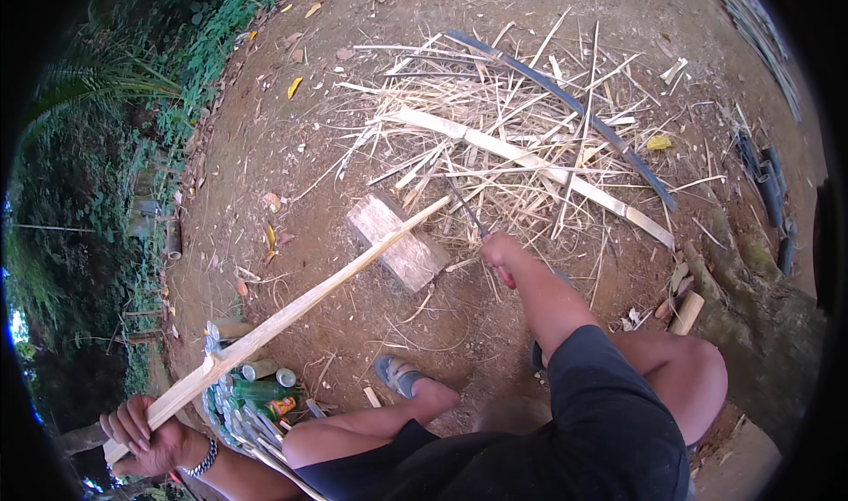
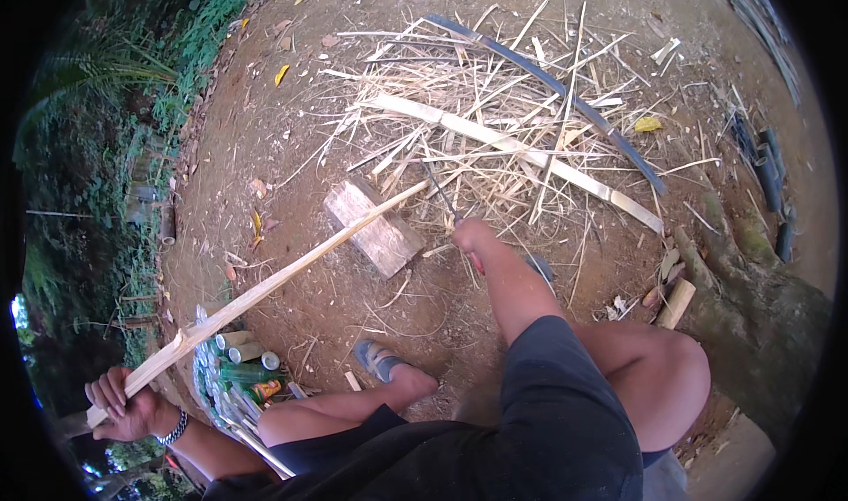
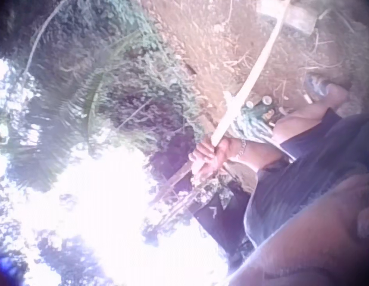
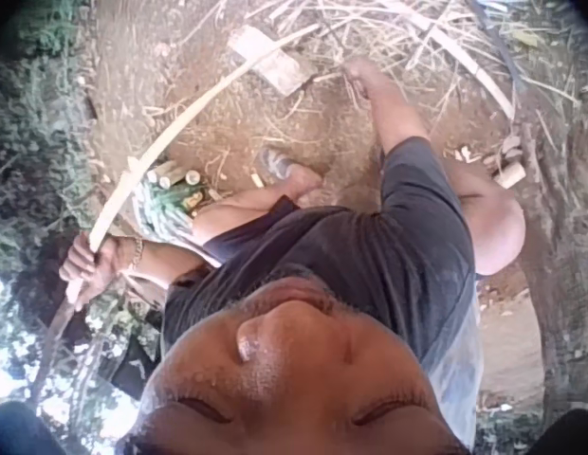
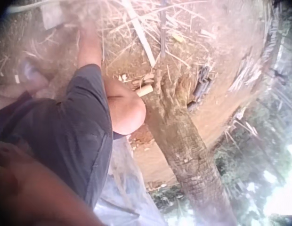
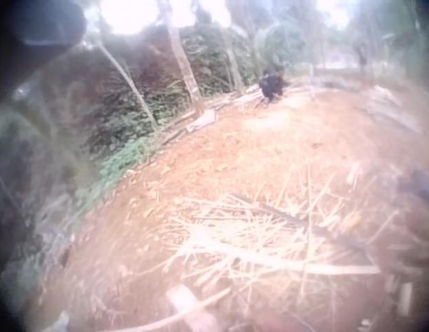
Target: The person uses a knife to shave and smooth the edges of long strips of bamboo, resting the bamboo on a wooden block while working.
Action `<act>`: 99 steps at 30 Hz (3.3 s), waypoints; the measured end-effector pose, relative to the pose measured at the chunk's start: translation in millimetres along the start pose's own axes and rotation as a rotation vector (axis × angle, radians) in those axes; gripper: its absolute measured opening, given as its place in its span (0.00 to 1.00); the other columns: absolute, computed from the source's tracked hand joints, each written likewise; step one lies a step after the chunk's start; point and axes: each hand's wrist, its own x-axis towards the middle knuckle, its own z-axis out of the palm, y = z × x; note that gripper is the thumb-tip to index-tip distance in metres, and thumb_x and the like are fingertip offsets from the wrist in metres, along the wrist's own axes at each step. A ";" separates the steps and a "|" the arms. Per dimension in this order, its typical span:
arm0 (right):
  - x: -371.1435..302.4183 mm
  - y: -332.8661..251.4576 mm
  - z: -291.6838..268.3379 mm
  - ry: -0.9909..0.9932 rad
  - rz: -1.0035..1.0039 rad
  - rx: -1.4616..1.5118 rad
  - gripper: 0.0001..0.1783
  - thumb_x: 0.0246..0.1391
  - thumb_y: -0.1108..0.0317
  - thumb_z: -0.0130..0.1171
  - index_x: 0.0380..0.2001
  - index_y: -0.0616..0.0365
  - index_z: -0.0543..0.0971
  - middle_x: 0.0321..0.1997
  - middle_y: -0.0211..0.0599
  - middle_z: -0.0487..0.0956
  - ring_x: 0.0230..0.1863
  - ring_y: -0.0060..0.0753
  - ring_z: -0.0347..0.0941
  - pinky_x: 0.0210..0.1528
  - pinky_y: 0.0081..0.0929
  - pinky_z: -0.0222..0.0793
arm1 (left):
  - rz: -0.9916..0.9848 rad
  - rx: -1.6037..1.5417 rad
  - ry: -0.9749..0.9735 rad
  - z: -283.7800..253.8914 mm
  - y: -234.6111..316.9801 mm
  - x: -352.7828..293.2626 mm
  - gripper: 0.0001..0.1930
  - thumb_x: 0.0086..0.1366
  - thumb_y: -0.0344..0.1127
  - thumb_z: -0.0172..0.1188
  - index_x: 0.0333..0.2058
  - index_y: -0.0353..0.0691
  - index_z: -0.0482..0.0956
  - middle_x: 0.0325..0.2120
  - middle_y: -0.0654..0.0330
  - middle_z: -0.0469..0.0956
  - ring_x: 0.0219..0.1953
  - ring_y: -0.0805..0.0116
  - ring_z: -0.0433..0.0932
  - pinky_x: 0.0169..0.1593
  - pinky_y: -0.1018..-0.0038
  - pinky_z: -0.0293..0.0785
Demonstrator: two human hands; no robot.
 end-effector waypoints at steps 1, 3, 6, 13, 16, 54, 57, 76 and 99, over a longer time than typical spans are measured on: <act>-5.6 -1.9 3.2 0.089 0.003 0.023 0.20 0.58 0.58 0.46 0.37 0.64 0.80 0.37 0.57 0.81 0.42 0.55 0.78 0.45 0.43 0.74 | 0.067 0.071 0.080 17.6 -9.6 0.1 0.29 0.49 0.58 0.71 0.25 0.46 0.60 0.17 0.70 0.63 0.19 0.78 0.63 0.29 0.81 0.62; -20.8 -2.6 21.9 0.260 0.004 0.070 0.21 0.59 0.57 0.46 0.36 0.64 0.80 0.37 0.57 0.80 0.42 0.55 0.78 0.45 0.44 0.74 | 0.195 0.219 0.247 49.1 -29.1 -1.8 0.28 0.50 0.55 0.71 0.25 0.45 0.60 0.20 0.67 0.62 0.22 0.76 0.63 0.32 0.79 0.63; -78.0 -33.5 32.3 0.271 -0.054 0.189 0.19 0.62 0.59 0.45 0.42 0.64 0.78 0.40 0.56 0.80 0.44 0.54 0.78 0.47 0.44 0.73 | 0.099 0.237 0.172 58.3 -18.6 -14.3 0.27 0.52 0.56 0.68 0.26 0.44 0.61 0.23 0.67 0.58 0.24 0.74 0.60 0.32 0.77 0.60; -217.6 -143.1 53.6 0.135 -0.634 0.077 0.11 0.56 0.66 0.51 0.40 0.59 0.75 0.33 0.50 0.80 0.38 0.54 0.78 0.43 0.45 0.74 | 0.212 0.139 0.136 70.0 -21.5 -49.9 0.33 0.45 0.64 0.71 0.25 0.43 0.62 0.20 0.67 0.60 0.19 0.77 0.59 0.25 0.79 0.56; -273.1 -171.9 46.3 0.090 -0.829 0.047 0.10 0.54 0.67 0.52 0.38 0.58 0.75 0.32 0.51 0.80 0.36 0.54 0.78 0.42 0.45 0.74 | 0.242 0.212 0.191 85.1 -14.3 -64.0 0.32 0.45 0.64 0.72 0.25 0.45 0.62 0.18 0.69 0.60 0.18 0.77 0.59 0.25 0.79 0.55; 31.2 26.7 29.3 0.121 0.019 -0.034 0.15 0.56 0.62 0.53 0.43 0.58 0.78 0.36 0.52 0.81 0.39 0.54 0.79 0.44 0.44 0.75 | 0.065 0.230 0.192 32.4 -11.7 -5.4 0.39 0.53 0.82 0.39 0.19 0.44 0.58 0.16 0.65 0.58 0.16 0.74 0.57 0.22 0.79 0.57; 18.3 -8.1 35.7 0.213 -0.049 0.022 0.15 0.57 0.64 0.51 0.45 0.54 0.79 0.39 0.49 0.81 0.41 0.53 0.78 0.47 0.42 0.75 | 0.065 0.251 0.206 22.5 -10.3 -0.9 0.39 0.53 0.82 0.37 0.19 0.44 0.58 0.16 0.65 0.58 0.17 0.74 0.57 0.22 0.78 0.57; -86.3 -82.5 58.6 0.226 -0.390 0.202 0.11 0.48 0.66 0.57 0.37 0.55 0.76 0.31 0.50 0.80 0.35 0.52 0.78 0.41 0.46 0.74 | 0.123 0.177 0.145 36.5 -13.4 -16.8 0.29 0.39 0.55 0.74 0.20 0.49 0.60 0.13 0.72 0.60 0.13 0.80 0.60 0.21 0.84 0.57; -8.1 -42.7 43.7 0.267 -0.055 0.183 0.15 0.62 0.64 0.47 0.42 0.62 0.76 0.35 0.54 0.80 0.39 0.52 0.79 0.44 0.46 0.74 | 0.112 0.156 0.123 35.5 -16.8 -19.1 0.31 0.43 0.64 0.68 0.19 0.48 0.58 0.12 0.70 0.58 0.13 0.79 0.58 0.22 0.83 0.55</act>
